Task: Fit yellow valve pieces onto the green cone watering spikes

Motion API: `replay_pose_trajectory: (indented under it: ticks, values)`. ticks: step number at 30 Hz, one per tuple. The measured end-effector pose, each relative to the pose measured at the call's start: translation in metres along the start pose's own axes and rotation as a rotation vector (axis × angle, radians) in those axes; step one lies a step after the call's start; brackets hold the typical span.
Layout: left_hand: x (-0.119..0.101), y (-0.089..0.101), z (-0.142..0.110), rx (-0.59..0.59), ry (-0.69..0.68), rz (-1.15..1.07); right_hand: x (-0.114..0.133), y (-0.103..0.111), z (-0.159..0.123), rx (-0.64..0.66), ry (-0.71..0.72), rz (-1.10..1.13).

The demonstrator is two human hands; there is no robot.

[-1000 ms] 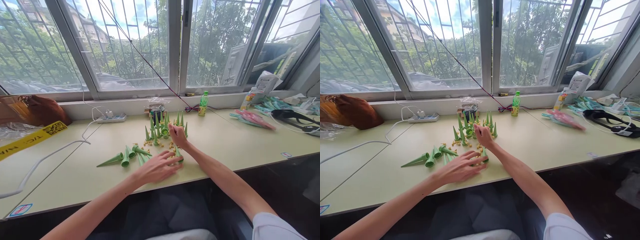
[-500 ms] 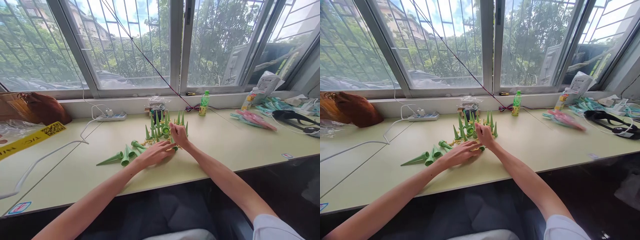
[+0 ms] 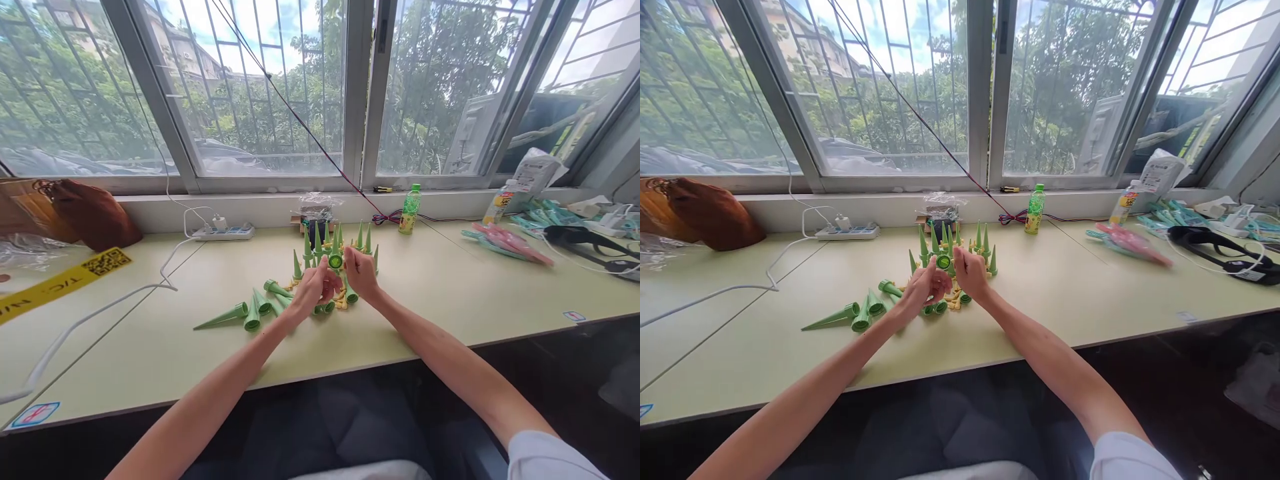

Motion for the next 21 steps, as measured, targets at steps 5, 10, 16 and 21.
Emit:
replay_pose_trajectory:
  ticks: [5, 10, 16, 21]
  values:
    - [0.007, 0.000, -0.001, 0.128, 0.163, -0.217, 0.005, -0.006, -0.004, 0.075, 0.062, 0.044]
    - [0.006, 0.003, -0.005, 0.216, 0.161, -0.224, 0.002, -0.009, -0.005, 0.118, 0.065, 0.045]
    - [0.004, 0.003, -0.010, 0.314, 0.095, -0.166, 0.001, -0.009, -0.006, 0.156, 0.086, 0.038]
    - [0.000, 0.003, -0.014, 0.358, -0.017, -0.001, 0.000, -0.010, -0.006, 0.199, 0.087, 0.042]
Point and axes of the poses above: each hand's wrist, its own z-axis towards the middle knuckle, its own y-axis out of the back of the hand, x = y × z, the point moved 7 cm from there along z, towards the middle knuckle, and after that the axes turned 8 degrees about -x, right-handed, at the moved point
